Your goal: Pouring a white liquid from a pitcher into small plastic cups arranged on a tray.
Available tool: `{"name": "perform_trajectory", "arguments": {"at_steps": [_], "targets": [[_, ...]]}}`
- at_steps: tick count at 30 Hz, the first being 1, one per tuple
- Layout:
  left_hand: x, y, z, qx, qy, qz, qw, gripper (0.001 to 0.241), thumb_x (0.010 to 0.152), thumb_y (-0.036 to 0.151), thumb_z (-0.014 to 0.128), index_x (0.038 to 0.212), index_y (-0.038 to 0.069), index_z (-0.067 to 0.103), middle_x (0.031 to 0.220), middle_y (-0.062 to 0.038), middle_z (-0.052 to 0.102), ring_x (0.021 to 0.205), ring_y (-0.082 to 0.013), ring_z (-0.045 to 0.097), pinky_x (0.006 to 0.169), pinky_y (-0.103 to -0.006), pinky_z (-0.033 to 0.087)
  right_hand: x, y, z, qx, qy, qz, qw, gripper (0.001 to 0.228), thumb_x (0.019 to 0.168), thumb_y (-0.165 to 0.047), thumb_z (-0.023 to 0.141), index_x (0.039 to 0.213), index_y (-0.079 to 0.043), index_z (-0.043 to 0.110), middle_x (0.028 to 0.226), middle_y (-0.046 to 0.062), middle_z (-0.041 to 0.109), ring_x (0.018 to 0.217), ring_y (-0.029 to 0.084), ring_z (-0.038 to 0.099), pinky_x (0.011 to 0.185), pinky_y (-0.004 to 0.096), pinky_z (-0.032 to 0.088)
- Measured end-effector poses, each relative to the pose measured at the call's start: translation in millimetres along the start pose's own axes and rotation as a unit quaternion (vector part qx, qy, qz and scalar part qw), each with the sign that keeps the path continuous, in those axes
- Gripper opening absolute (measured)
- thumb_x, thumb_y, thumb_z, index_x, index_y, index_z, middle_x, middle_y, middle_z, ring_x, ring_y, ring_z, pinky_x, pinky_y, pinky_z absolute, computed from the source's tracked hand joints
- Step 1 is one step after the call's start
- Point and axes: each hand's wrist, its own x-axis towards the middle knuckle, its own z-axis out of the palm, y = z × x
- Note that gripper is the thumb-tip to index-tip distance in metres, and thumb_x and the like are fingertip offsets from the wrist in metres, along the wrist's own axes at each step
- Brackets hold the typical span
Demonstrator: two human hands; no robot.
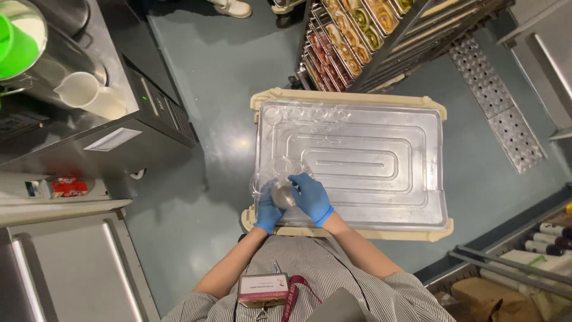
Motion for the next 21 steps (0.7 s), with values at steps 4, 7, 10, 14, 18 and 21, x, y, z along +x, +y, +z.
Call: {"name": "perform_trajectory", "arguments": {"at_steps": [4,7,10,14,18,21], "targets": [[-3,-20,-3,0.08,0.017,0.045,0.996,0.09,0.068,0.011,0.093,0.144,0.007,0.043,0.133,-0.01,0.057,0.123,-0.0249,0.059,0.106,-0.036,0.049,2,11,3,-0.01,-0.036,0.013,0.999,0.017,0.088,-0.014,0.066,0.103,-0.008,0.071,0.097,0.013,0.072,0.086,0.034,0.071,0.076,0.042,0.057],[-5,-21,-4,0.075,0.0,0.04,0.996,0.089,0.074,0.011,0.09,0.151,0.008,0.044,0.139,-0.01,0.06,0.127,-0.0248,0.06,0.11,-0.0358,0.05,2,16,5,-0.037,-0.026,-0.029,0.999,0.018,0.09,-0.013,0.067,0.106,-0.008,0.072,0.098,0.013,0.073,0.088,0.035,0.07,0.077,0.044,0.056],[1,-13,-5,0.226,0.021,0.131,0.965,0.095,0.069,0.011,0.091,0.148,0.005,0.039,0.141,-0.015,0.052,0.131,-0.0293,0.051,0.112,-0.039,0.042,3,8,2,-0.036,0.01,-0.063,0.997,0.02,0.088,-0.013,0.068,0.106,-0.009,0.074,0.099,0.013,0.072,0.086,0.034,0.069,0.074,0.043,0.055],[-1,-13,-3,0.134,0.001,0.079,0.988,0.091,0.069,0.019,0.089,0.146,0.005,0.042,0.142,-0.014,0.051,0.133,-0.0309,0.05,0.114,-0.04,0.04,7,7,4,-0.042,0.008,-0.068,0.997,0.017,0.085,-0.014,0.07,0.1,-0.007,0.071,0.092,0.013,0.07,0.086,0.034,0.068,0.075,0.044,0.054],[-6,-5,-1,0.066,0.024,0.059,0.996,0.093,0.069,0.026,0.09,0.146,0.004,0.042,0.141,-0.014,0.053,0.131,-0.0301,0.053,0.113,-0.04,0.043,15,-3,-16,-0.044,-0.042,-0.049,0.997,0.016,0.087,-0.013,0.07,0.102,-0.006,0.067,0.086,0.013,0.07,0.084,0.034,0.067,0.076,0.044,0.053],[-11,11,-1,0.139,0.03,0.049,0.989,0.093,0.068,0.03,0.093,0.144,0.004,0.045,0.138,-0.013,0.058,0.128,-0.0281,0.058,0.11,-0.0387,0.048,23,2,-44,0.106,-0.056,0.006,0.993,0.016,0.093,-0.01,0.064,0.109,-0.007,0.063,0.092,0.007,0.073,0.086,0.025,0.072,0.073,0.037,0.055]]}}
